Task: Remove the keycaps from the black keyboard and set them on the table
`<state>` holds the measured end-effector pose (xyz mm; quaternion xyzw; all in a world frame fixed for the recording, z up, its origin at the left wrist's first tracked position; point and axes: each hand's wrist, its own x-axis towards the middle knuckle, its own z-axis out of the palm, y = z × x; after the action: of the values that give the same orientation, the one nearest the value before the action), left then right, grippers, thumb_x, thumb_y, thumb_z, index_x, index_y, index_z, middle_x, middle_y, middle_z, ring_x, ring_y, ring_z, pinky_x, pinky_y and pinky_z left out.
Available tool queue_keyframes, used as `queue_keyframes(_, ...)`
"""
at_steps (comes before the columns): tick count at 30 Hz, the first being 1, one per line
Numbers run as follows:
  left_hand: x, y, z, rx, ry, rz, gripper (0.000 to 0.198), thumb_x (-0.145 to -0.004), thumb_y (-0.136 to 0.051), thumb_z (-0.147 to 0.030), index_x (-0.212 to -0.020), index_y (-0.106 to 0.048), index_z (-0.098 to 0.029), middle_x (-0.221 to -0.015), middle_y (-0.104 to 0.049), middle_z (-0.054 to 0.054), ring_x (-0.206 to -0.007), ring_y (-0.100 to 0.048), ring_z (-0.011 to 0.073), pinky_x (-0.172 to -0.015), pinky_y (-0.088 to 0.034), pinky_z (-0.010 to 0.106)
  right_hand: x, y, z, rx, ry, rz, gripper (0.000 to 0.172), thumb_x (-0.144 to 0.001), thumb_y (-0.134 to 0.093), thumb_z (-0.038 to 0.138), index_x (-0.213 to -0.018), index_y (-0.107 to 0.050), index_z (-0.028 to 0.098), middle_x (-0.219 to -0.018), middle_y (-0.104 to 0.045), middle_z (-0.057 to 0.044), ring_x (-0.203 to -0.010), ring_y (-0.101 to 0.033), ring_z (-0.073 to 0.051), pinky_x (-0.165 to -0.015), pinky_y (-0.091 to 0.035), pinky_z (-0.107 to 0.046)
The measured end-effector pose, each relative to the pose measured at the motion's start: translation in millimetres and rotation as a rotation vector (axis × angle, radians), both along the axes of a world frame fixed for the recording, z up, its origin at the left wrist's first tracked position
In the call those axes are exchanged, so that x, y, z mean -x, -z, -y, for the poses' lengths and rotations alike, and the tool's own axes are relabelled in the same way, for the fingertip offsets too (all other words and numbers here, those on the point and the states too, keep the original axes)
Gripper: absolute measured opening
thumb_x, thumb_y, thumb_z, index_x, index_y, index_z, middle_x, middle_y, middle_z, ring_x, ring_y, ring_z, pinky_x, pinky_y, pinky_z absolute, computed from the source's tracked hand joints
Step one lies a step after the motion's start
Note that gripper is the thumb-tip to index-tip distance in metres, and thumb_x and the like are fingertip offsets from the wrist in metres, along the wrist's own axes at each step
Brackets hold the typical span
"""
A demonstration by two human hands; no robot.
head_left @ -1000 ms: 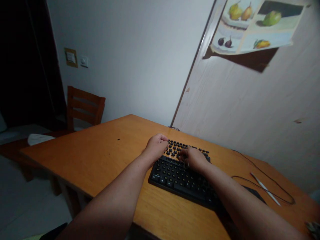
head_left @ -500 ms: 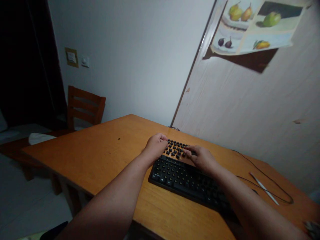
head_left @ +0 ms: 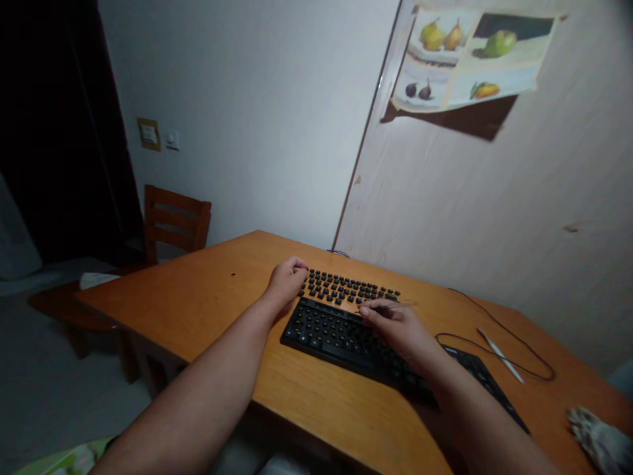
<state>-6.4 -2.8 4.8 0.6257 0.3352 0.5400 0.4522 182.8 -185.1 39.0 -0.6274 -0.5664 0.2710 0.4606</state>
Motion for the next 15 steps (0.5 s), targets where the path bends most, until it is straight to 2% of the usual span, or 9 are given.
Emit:
queue_keyframes(4, 0, -14.5, 9, 0.006, -0.064, 0.077, 0.018, -0.068, -0.055, -0.023, -0.084, -0.06, -0.016, -0.07, -0.064, 0.002, -0.058, -0.056, 0.0121, -0.054, -0.04, 0.021, 0, 7.1, 2, 0.001, -0.128, 0.101, 0.04, -0.086, -0.052, 0.054, -0.076, -0.061, 0.016, -0.06, -0.051, 0.002, -0.052, -0.043, -0.011, -0.047, -0.032, -0.023)
queue_keyframes(8, -2, -45.5, 26, -0.015, -0.056, 0.097, 0.018, -0.068, -0.057, -0.022, -0.084, -0.06, -0.015, -0.07, -0.065, 0.002, -0.056, -0.054, 0.0101, -0.054, -0.04, 0.02, 2, 7.3, 2, -0.049, -0.254, 0.141, 0.03, -0.089, -0.052, 0.045, -0.079, -0.058, 0.017, -0.063, -0.051, 0.003, -0.057, -0.045, -0.011, -0.053, -0.035, -0.022)
queue_keyframes(12, -10, -74.8, 42, 0.048, -0.03, 0.114, 0.018, -0.067, -0.058, -0.021, -0.084, -0.06, -0.014, -0.073, -0.067, 0.004, -0.057, -0.055, 0.0092, -0.052, -0.038, 0.018, 6, 3.4, 4, -0.034, -0.352, 0.229, 0.026, -0.089, -0.052, 0.039, -0.08, -0.062, 0.017, -0.065, -0.053, 0.002, -0.061, -0.047, -0.012, -0.058, -0.038, -0.023)
queue_keyframes(15, -21, -81.9, 49, 0.101, -0.011, 0.183, 0.018, -0.068, -0.058, -0.023, -0.084, -0.06, -0.014, -0.073, -0.067, 0.004, -0.057, -0.055, 0.0084, -0.051, -0.037, 0.017, 9, 1.8, 6, -0.036, -0.358, 0.287, 0.023, -0.088, -0.054, 0.036, -0.082, -0.065, 0.017, -0.068, -0.058, 0.001, -0.064, -0.051, -0.013, -0.06, -0.039, -0.023)
